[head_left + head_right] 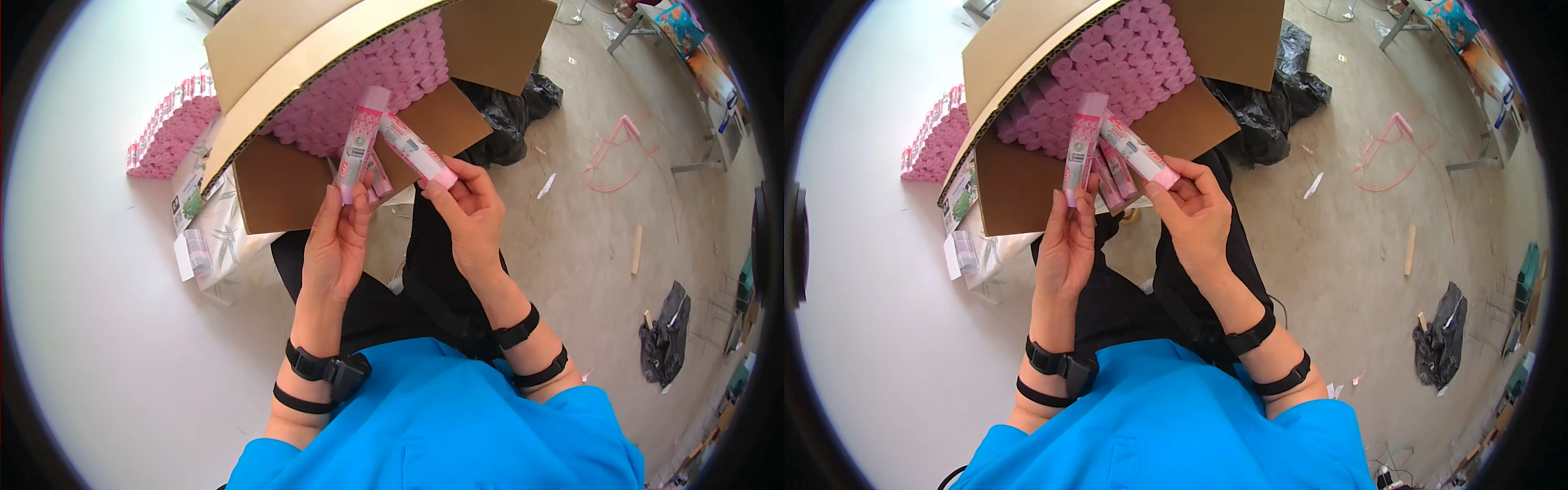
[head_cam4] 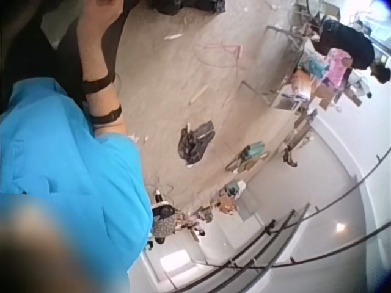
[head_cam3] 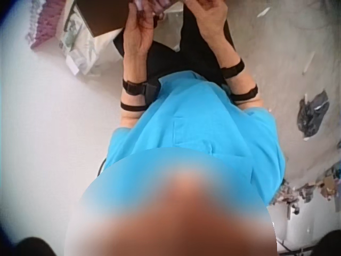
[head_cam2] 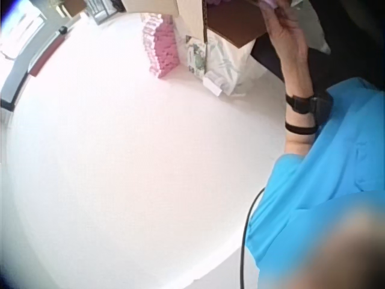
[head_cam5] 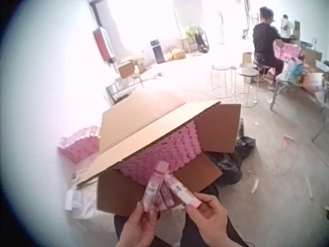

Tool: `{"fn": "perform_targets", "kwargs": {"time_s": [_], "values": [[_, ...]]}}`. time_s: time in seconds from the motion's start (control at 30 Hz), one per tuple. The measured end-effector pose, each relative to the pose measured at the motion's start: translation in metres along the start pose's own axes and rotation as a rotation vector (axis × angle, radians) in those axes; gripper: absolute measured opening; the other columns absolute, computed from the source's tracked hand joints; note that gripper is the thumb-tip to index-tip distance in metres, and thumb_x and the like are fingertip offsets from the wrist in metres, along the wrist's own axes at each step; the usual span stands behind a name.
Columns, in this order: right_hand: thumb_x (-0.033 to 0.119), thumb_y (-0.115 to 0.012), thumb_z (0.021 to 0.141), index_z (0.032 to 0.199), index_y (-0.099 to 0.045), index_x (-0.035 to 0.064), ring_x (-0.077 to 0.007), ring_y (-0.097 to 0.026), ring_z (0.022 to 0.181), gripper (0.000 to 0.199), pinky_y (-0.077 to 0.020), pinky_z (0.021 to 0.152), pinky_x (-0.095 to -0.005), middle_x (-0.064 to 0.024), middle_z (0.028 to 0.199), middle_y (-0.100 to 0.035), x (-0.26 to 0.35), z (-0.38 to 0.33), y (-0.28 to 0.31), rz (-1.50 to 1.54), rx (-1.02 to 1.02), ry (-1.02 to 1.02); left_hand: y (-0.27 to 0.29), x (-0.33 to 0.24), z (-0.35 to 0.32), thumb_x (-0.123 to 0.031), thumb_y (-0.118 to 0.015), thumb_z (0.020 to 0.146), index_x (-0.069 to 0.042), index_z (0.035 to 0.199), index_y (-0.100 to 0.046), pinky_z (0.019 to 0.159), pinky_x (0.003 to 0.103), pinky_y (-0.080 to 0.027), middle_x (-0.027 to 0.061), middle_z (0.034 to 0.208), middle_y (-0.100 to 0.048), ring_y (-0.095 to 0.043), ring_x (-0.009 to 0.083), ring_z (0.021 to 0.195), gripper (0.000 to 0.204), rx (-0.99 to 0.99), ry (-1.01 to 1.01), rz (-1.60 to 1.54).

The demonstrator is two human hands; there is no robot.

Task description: Packing pink cylindrical products into a cardboard box.

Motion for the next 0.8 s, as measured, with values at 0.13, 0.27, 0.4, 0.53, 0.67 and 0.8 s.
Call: {"fn": "perform_targets", "kwargs": {"time_s": [0.13, 0.27, 0.4, 0.53, 0.67, 0.8], "values": [[-0.008, -0.067, 0.084, 0.118, -0.054, -0.0051, -0.0179, -0.062, 0.105, 0.036, -0.0514, 0.093, -0.029, -0.0116, 0.116, -0.057, 0.008, -0.006, -0.016, -0.079, 0.073, 0.12, -0.004, -0.006, -0.013, -0.022, -0.049, 0.102, 0.003, 0.138, -0.039, 0.094, 0.026, -0.054, 0.0241, 0.132, -0.049, -0.061, 0.0167, 0.107, 0.045, 0.014, -0.078, -0.021], [-0.008, -0.07, 0.081, 0.112, -0.06, -0.0021, -0.0177, -0.064, 0.099, 0.034, -0.0556, 0.082, -0.0273, -0.0101, 0.11, -0.056, 0.009, -0.009, -0.028, -0.235, 0.061, 0.397, -0.015, -0.009, -0.025, -0.02, -0.049, 0.102, 0.006, 0.135, -0.04, 0.101, 0.03, -0.051, 0.0207, 0.133, -0.049, -0.057, 0.0213, 0.114, 0.044, 0.133, -0.153, -0.028], [-0.004, -0.076, 0.075, 0.104, -0.066, 0.0022, -0.0181, -0.066, 0.086, 0.031, -0.0555, 0.065, -0.0271, -0.0101, 0.103, -0.057, 0.012, -0.002, -0.045, -0.501, 0.08, 0.569, -0.012, -0.023, -0.029, -0.018, -0.05, 0.101, 0.006, 0.126, -0.048, 0.105, 0.031, -0.049, 0.0165, 0.127, -0.055, -0.056, 0.0232, 0.117, 0.035, 0.04, -0.309, 0.03], [-0.002, -0.077, 0.072, 0.101, -0.066, 0.0039, -0.0203, -0.065, 0.081, 0.031, -0.0533, 0.062, -0.0293, -0.0113, 0.099, -0.056, 0.001, 0.018, -0.064, -0.48, 0.07, 0.658, -0.019, -0.028, -0.013, -0.015, -0.051, 0.101, 0.007, 0.121, -0.051, 0.106, 0.032, -0.049, 0.0164, 0.122, -0.058, -0.057, 0.0243, 0.117, 0.03, -0.029, -0.419, 0.221], [-0.004, -0.074, 0.072, 0.101, -0.065, 0.004, -0.0283, -0.063, 0.079, 0.031, -0.0538, 0.065, -0.0355, -0.0138, 0.099, -0.055, -0.013, 0.045, -0.077, -0.5, 0.068, 0.759, -0.032, -0.031, 0.013, -0.016, -0.054, 0.1, 0.007, 0.127, -0.048, 0.105, 0.034, -0.049, 0.0158, 0.123, -0.055, -0.057, 0.0262, 0.115, 0.036, -0.099, -0.599, 0.425], [0.002, -0.075, 0.071, 0.097, -0.066, 0.0056, -0.0296, -0.062, 0.077, 0.028, -0.0535, 0.062, -0.0367, -0.0125, 0.095, -0.058, -0.026, 0.079, -0.098, -0.535, 0.0, 0.89, -0.04, -0.042, 0.057, -0.015, -0.06, 0.096, 0.008, 0.123, -0.051, 0.097, 0.034, -0.053, 0.015, 0.118, -0.058, -0.06, 0.0259, 0.11, 0.036, -0.124, -0.729, 0.464]]}}
Point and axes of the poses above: each hand's wrist, its own z-axis towards the middle knuckle, its own y-axis out of the back of the hand, x = y × z, the point moved 2 cm from there along z, towards the middle knuckle
